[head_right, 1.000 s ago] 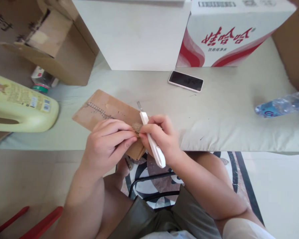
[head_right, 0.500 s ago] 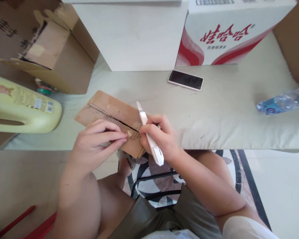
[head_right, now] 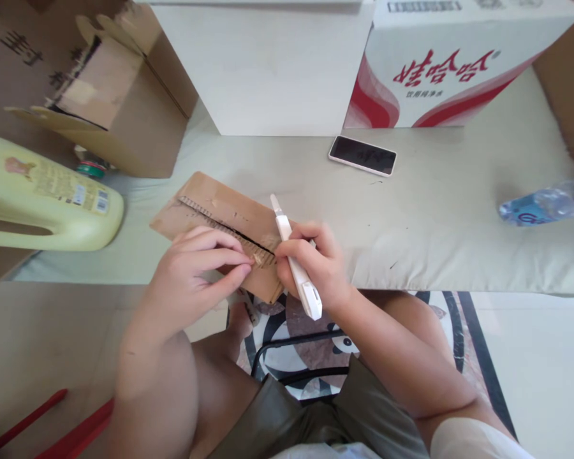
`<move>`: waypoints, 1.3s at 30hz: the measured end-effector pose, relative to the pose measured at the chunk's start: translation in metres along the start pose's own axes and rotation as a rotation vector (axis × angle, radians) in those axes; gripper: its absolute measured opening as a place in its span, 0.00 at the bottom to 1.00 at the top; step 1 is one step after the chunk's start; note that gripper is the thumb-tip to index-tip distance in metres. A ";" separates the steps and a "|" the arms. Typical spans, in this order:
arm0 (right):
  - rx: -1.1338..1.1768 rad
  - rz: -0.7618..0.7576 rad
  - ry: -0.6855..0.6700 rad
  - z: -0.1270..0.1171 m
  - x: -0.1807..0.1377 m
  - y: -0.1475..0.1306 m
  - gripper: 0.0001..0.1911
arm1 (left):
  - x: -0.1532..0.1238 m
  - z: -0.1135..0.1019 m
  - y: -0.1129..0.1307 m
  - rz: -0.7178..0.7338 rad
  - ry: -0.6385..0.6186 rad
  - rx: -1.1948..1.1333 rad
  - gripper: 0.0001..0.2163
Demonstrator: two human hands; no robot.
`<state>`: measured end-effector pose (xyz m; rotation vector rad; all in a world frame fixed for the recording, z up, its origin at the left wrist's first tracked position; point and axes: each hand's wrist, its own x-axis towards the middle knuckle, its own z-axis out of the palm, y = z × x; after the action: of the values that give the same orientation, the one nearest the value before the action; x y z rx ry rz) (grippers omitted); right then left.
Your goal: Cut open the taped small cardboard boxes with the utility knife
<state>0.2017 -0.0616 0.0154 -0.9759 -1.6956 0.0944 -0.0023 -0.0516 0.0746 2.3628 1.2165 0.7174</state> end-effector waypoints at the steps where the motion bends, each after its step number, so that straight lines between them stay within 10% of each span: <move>1: 0.011 -0.001 -0.009 -0.001 0.001 0.000 0.08 | 0.000 0.001 0.000 0.000 0.011 0.008 0.08; 9: -0.054 0.211 0.148 -0.020 0.002 0.039 0.04 | -0.002 -0.001 0.001 -0.018 -0.030 -0.008 0.05; 18: -0.315 0.333 -0.563 -0.004 -0.033 0.103 0.23 | -0.002 -0.001 -0.003 -0.020 0.037 -0.010 0.08; 27: -0.232 0.324 -0.688 0.002 -0.031 0.086 0.24 | -0.002 -0.002 -0.018 -0.127 0.319 -0.039 0.09; 35: -0.078 0.350 -0.766 0.011 -0.033 0.065 0.23 | -0.016 -0.030 -0.041 -0.531 0.863 -0.261 0.09; 39: -0.044 0.339 -0.762 0.015 -0.032 0.058 0.22 | -0.020 -0.034 -0.054 -0.455 0.946 -0.526 0.10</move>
<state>0.2224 -0.0379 -0.0447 -1.3590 -2.1920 0.7330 -0.0665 -0.0353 0.0663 1.2263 1.5522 1.8009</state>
